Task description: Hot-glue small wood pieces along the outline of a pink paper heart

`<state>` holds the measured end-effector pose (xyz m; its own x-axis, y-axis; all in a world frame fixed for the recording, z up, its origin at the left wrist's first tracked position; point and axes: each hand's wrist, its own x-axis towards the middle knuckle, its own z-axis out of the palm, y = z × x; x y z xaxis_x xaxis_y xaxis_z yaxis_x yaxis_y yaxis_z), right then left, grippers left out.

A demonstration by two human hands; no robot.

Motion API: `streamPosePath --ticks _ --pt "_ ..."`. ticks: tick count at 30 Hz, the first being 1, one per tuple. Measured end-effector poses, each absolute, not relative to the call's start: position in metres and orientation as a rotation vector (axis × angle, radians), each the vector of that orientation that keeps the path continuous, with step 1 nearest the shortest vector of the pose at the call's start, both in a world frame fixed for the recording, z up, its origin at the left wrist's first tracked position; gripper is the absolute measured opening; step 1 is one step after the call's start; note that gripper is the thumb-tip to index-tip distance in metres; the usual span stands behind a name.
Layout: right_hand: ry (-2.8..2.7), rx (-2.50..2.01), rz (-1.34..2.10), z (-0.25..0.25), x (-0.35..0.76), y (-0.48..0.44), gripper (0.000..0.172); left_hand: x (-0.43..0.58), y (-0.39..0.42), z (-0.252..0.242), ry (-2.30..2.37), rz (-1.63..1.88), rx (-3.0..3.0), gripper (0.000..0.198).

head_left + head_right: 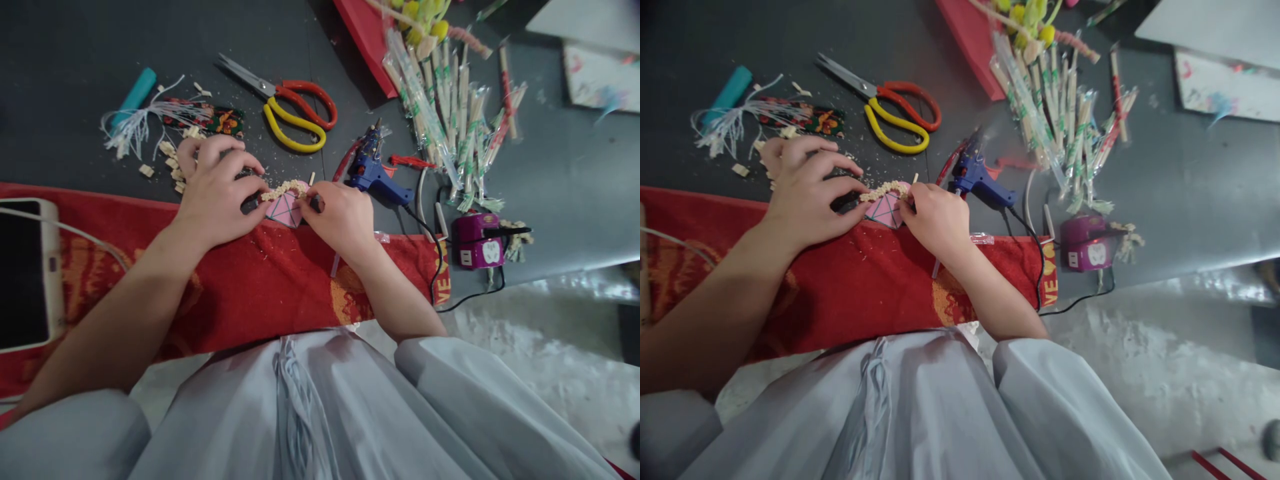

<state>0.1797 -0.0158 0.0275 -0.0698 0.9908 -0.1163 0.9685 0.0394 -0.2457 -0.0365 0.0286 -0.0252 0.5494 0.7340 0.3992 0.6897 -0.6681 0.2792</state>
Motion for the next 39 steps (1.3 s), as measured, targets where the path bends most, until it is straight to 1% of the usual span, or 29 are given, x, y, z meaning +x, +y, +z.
streamPosePath --ticks 6,11,16,21,25,31,36,39 --pt "-2.196 -2.087 0.415 0.0286 0.1797 -0.0161 0.021 -0.0383 0.0281 -0.0228 1.192 0.741 2.705 0.028" --pt "-2.192 -2.090 0.412 0.0290 0.1795 -0.0160 0.021 -0.0378 0.0290 -0.0238 1.209 0.755 2.725 0.033" --pt "-2.187 -2.086 0.413 0.0280 0.1801 -0.0160 0.021 -0.0378 0.0278 -0.0224 1.209 0.750 2.732 0.029" --pt "-2.187 -2.076 0.408 0.0273 0.1801 -0.0161 0.020 -0.0371 0.0274 -0.0233 1.213 0.774 2.742 0.035" --pt "-2.185 -2.087 0.412 0.0275 0.1798 -0.0160 0.021 -0.0365 0.0281 -0.0252 1.205 0.818 2.753 0.036" --pt "-2.192 -2.088 0.413 0.0279 0.1804 -0.0160 0.022 -0.0360 0.0273 -0.0231 1.243 0.717 2.690 0.036" --pt "-2.198 -2.076 0.425 0.0286 0.1807 -0.0161 0.021 -0.0350 0.0258 -0.0191 1.264 0.733 2.664 0.031" --pt "-2.195 -2.075 0.425 0.0281 0.1809 -0.0162 0.022 -0.0349 0.0248 -0.0154 1.283 0.680 2.638 0.026"
